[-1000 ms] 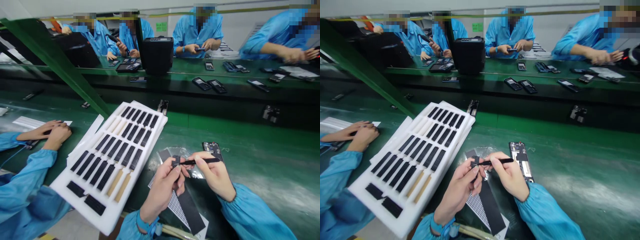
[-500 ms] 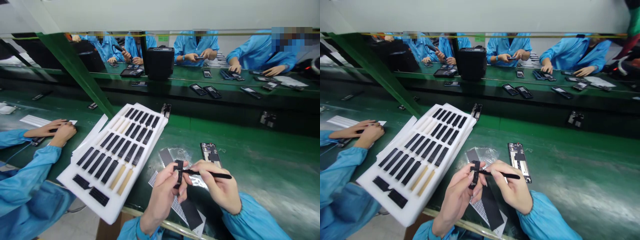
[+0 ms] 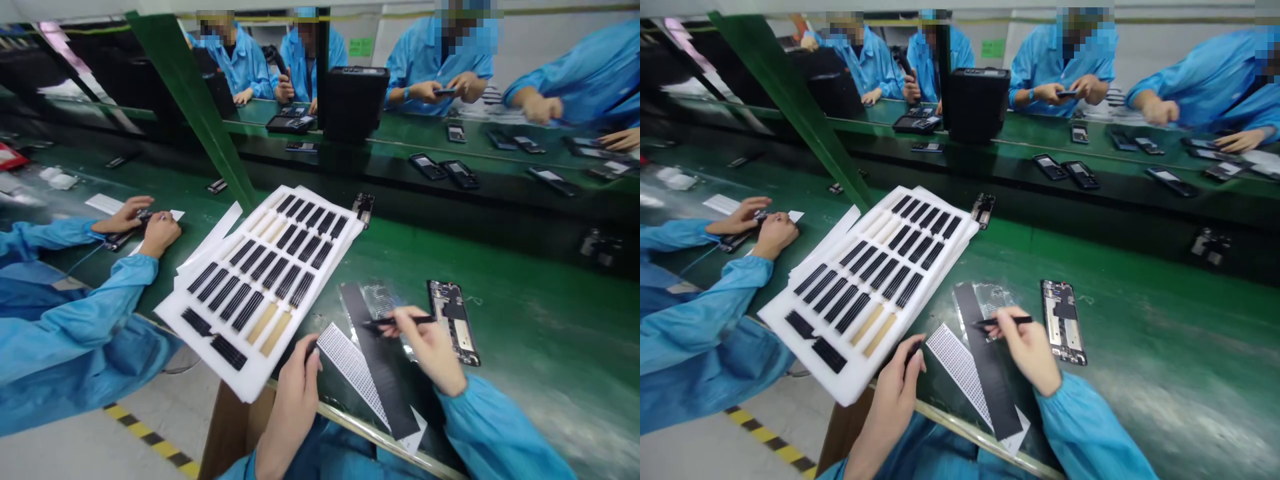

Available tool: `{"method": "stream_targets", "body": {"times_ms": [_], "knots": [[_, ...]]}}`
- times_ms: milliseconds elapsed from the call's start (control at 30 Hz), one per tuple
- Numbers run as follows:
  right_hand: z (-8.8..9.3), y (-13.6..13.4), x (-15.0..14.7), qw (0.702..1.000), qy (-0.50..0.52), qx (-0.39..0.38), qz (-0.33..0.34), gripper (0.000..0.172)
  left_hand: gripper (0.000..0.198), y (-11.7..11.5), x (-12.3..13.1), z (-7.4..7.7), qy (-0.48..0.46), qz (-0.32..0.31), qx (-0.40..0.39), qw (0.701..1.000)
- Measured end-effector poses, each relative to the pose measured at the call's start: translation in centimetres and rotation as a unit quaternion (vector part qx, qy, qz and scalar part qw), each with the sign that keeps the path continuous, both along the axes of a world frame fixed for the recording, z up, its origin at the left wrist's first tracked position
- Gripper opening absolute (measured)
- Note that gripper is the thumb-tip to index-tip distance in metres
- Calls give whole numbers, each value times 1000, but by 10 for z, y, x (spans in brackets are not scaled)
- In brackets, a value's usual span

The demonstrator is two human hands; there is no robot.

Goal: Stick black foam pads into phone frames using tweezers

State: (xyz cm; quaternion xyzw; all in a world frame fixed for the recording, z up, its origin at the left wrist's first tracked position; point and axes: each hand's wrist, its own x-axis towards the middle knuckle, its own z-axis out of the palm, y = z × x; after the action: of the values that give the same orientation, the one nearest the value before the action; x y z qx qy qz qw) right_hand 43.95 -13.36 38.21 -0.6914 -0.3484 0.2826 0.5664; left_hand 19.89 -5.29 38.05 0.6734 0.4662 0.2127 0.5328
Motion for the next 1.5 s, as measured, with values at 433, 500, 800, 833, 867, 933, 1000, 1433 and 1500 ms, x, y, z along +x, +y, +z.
{"method": "stream_targets", "body": {"times_ms": [433, 500, 800, 833, 867, 933, 1000, 1433, 1500], "knots": [[-50, 25, -50, 994, 44, -13, 102, 35, 63, -14, -8, -30, 383, -215, 456, 774], [-52, 21, -49, 996, 22, -10, 91, 32, 62, -13, -7, -31, 379, -218, 457, 774], [-52, 13, -45, 994, -54, -8, 97, 24, 74, -4, 7, -33, 367, -233, 458, 775], [-52, 14, -44, 993, -58, -7, 99, 23, 75, -3, 9, -34, 370, -235, 461, 771], [-51, 14, -44, 993, -60, -5, 99, 23, 74, -3, 10, -34, 373, -237, 462, 769], [-50, 14, -44, 994, -60, -5, 96, 23, 74, -4, 11, -35, 380, -241, 461, 764], [-51, 13, -44, 994, -60, -8, 94, 24, 72, -4, 12, -36, 386, -243, 466, 758], [-53, 7, -42, 991, -95, -2, 94, 20, 72, -3, 11, -28, 391, -263, 462, 751], [-52, 7, -41, 989, -102, 9, 106, 19, 70, -4, 11, -28, 392, -268, 460, 750]]}}
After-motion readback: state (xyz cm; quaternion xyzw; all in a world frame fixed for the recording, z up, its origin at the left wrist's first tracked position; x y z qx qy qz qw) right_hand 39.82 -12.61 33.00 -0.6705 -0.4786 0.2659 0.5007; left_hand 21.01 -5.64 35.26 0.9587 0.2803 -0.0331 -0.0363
